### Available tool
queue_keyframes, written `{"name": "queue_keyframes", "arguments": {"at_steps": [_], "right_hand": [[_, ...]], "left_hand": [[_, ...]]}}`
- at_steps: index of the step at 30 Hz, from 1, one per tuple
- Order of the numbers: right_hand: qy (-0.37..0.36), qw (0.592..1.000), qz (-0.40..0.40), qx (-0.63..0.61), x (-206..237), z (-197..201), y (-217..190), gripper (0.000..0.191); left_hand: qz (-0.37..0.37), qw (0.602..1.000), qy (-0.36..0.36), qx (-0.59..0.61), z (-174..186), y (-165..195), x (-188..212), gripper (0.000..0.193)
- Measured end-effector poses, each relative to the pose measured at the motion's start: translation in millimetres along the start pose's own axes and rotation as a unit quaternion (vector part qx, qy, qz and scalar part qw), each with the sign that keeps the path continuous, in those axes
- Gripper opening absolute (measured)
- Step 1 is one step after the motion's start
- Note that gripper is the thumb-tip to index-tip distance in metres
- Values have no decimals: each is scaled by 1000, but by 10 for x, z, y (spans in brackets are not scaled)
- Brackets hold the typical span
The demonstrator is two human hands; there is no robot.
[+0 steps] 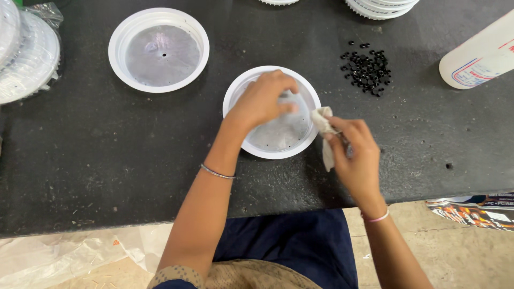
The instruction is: The person assembles white plastic light fixture components by inserting small black fasteners into central holes, wiping interiors with a cloth, and stacking finished units. They handle multiple fixture halves, fasteners, and a cleaning cloth throughout the process.
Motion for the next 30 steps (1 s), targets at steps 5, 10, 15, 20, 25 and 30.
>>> {"name": "queue_keyframes", "arguments": {"at_steps": [5,10,15,20,25,30], "right_hand": [[37,988,121,85,56,9,-338,29],[-4,997,64,32,-234,-19,-167,24],[-28,996,61,54,-232,-21,-160,24],[-48,997,38,54,-82,-22,-186,27],[-7,997,40,64,-149,-22,-225,20],[-2,997,35,64,-112,0,-271,25]], "left_hand": [[36,988,-130,-78,-326,32,111,98],[56,985,-115,-115,-411,62,133,105],[67,982,-114,-131,-435,83,134,105],[59,984,-101,-132,-485,114,129,109],[53,985,-95,-133,-463,126,120,105],[68,981,-114,-141,-463,143,108,103]]}}
Point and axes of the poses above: each hand's wrist, its own x-axis away from the middle knuckle, its own z-axis out of the back of the hand, y = z × x, the point moved 5 cm from there along -x, towards the middle knuckle, and after that the axes turned 14 degrees about x, right-handed, at the moved point
